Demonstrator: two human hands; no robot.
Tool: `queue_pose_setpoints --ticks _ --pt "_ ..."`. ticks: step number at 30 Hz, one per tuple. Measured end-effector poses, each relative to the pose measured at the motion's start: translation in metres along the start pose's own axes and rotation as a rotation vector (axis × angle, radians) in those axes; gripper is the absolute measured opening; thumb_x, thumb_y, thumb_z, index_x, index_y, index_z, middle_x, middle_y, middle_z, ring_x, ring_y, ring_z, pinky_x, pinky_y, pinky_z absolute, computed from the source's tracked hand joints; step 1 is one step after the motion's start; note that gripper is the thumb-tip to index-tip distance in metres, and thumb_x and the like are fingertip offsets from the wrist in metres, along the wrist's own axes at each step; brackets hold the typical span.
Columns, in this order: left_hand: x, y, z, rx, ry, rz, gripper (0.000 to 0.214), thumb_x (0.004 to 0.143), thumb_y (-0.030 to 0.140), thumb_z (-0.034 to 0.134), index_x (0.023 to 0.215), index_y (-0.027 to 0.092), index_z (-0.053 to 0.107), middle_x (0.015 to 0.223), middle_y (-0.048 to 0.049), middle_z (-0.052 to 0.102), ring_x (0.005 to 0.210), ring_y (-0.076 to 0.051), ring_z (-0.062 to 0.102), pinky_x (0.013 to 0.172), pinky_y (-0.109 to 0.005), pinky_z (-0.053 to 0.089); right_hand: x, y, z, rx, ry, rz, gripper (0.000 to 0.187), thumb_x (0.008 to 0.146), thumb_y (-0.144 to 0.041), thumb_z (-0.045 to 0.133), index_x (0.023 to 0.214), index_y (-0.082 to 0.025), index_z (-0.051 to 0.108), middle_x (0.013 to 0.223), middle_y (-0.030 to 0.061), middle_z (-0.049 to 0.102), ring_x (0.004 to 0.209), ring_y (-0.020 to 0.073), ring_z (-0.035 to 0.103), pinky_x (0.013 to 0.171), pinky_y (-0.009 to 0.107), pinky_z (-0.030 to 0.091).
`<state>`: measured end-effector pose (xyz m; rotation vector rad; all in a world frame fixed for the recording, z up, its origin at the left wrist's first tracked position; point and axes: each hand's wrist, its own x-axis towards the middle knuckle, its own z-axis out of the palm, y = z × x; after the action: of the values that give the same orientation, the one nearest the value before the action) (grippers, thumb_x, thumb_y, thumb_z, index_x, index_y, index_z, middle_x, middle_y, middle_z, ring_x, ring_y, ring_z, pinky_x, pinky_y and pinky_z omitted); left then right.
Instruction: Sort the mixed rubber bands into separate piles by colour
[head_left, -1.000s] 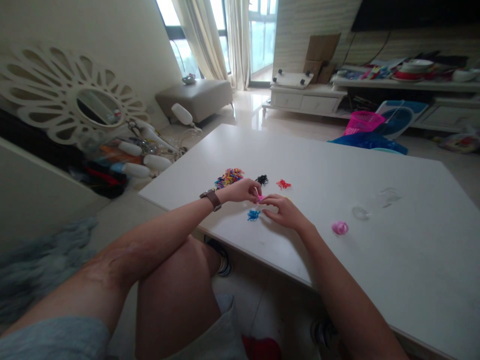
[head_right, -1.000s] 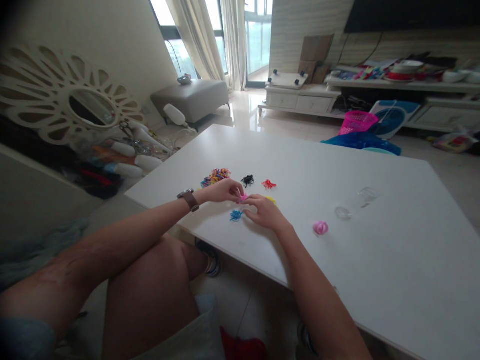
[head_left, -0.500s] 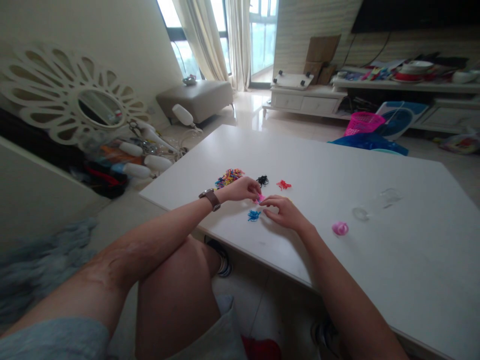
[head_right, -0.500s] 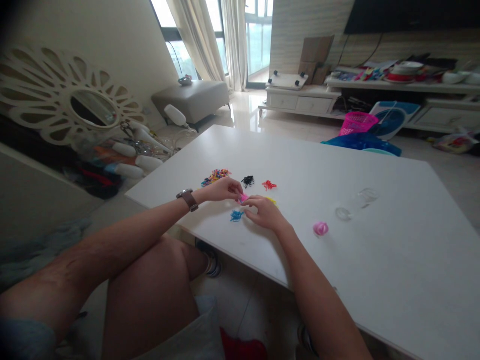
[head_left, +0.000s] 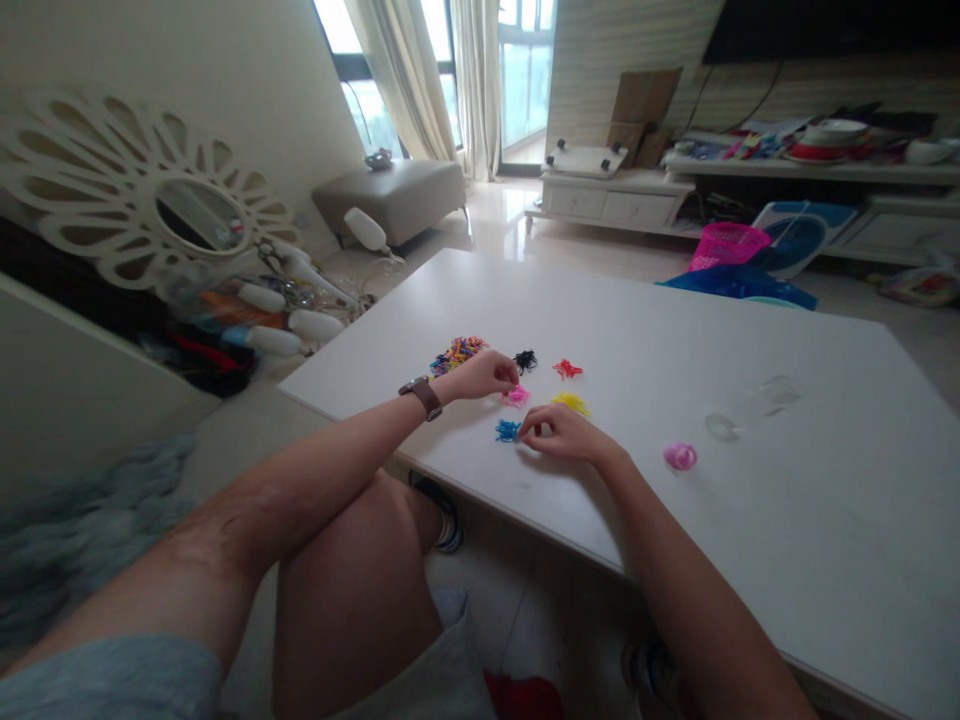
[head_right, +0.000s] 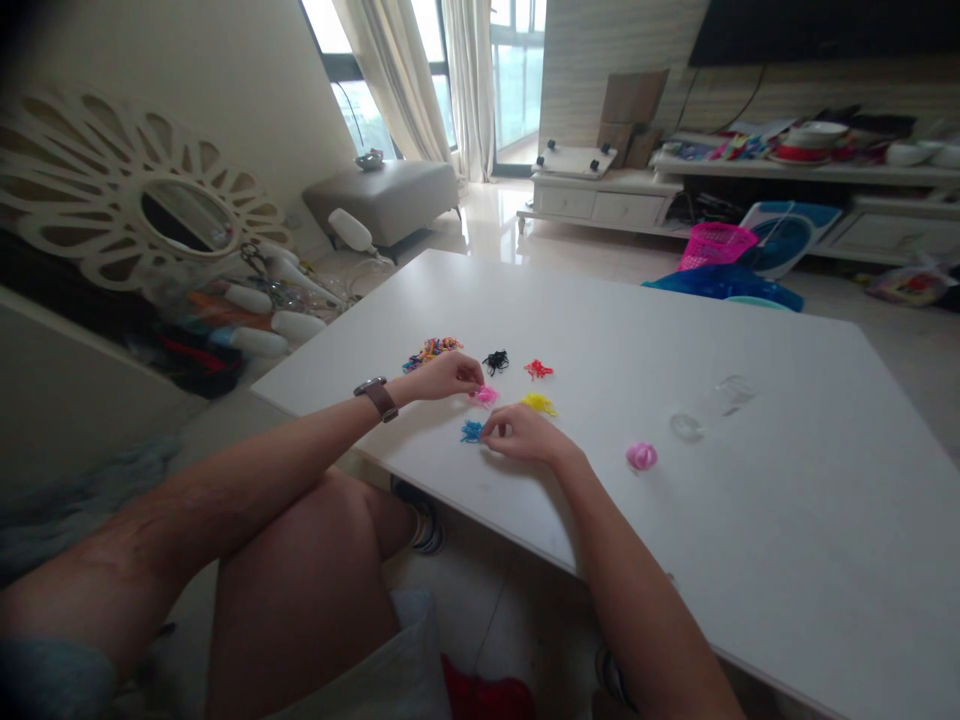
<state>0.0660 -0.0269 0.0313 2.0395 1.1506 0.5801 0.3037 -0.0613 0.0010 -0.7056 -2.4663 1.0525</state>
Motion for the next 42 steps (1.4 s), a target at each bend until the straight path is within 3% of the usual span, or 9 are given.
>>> queue_pose_setpoints --ticks 8,17,22,25,28,35,42 --pt "0.006 -0.005 -0.002 0.168 0.060 -0.037 0.009 0.074 0.011 0.069 0.076 0.012 0.078 0.072 -0.0063 0.074 0.065 -0.013 0.064 0.063 -0.023 0.048 0.000 -0.003 -0.003 -0.022 -0.033 0.015 0.017 0.085 -0.024 0.064 0.081 -0.023 0.080 0.084 0.0013 0.074 0.067 0.0129 0.063 0.068 0.026 0.048" --pt "0.013 -0.004 0.001 0.204 0.081 -0.138 0.011 0.072 0.011 0.071 0.079 0.011 0.080 0.072 -0.0066 0.075 0.064 -0.014 0.063 0.063 -0.023 0.048 0.001 -0.001 -0.002 -0.053 0.051 -0.006 0.016 0.087 -0.027 0.066 0.080 -0.021 0.080 0.084 0.0025 0.071 0.067 0.0121 0.060 0.067 0.025 0.045" --pt "0.008 -0.008 -0.023 0.170 0.220 -0.297 0.019 0.075 0.017 0.069 0.089 0.012 0.081 0.071 -0.0054 0.074 0.061 -0.014 0.063 0.065 -0.024 0.050 0.002 -0.002 -0.003 -0.070 0.147 -0.031 0.013 0.087 -0.025 0.067 0.083 -0.019 0.078 0.083 0.0027 0.069 0.067 0.0116 0.058 0.066 0.025 0.043" --pt "-0.001 -0.020 -0.045 0.176 0.374 -0.368 0.020 0.074 0.023 0.071 0.088 0.013 0.081 0.074 -0.0068 0.075 0.066 -0.015 0.064 0.065 -0.025 0.050 0.003 -0.001 -0.003 -0.092 0.192 -0.033 0.014 0.090 -0.025 0.065 0.085 -0.019 0.077 0.084 0.0031 0.068 0.066 0.0112 0.057 0.067 0.025 0.043" --pt "-0.012 -0.033 -0.059 0.154 0.445 -0.439 0.020 0.071 0.027 0.074 0.083 0.013 0.081 0.073 -0.0067 0.074 0.066 -0.016 0.063 0.062 -0.025 0.047 0.004 0.002 -0.002 -0.111 0.228 -0.033 0.016 0.093 -0.025 0.062 0.087 -0.019 0.075 0.084 0.0033 0.068 0.065 0.0112 0.056 0.067 0.026 0.043" --pt "-0.029 -0.051 -0.055 0.162 0.313 -0.535 0.017 0.059 0.022 0.075 0.074 0.015 0.080 0.067 -0.0046 0.073 0.066 -0.018 0.062 0.057 -0.026 0.043 0.004 0.004 -0.002 -0.137 0.227 -0.035 0.017 0.094 -0.027 0.060 0.088 -0.019 0.074 0.084 0.0031 0.066 0.065 0.0111 0.056 0.067 0.025 0.042" --pt "-0.027 -0.057 -0.051 0.254 0.229 -0.614 0.012 0.056 0.016 0.074 0.067 0.014 0.077 0.060 -0.0030 0.067 0.060 -0.017 0.058 0.056 -0.027 0.042 0.003 0.003 -0.002 -0.123 0.215 -0.031 0.015 0.093 -0.026 0.063 0.089 -0.019 0.075 0.084 0.0030 0.066 0.067 0.0115 0.057 0.068 0.025 0.043"
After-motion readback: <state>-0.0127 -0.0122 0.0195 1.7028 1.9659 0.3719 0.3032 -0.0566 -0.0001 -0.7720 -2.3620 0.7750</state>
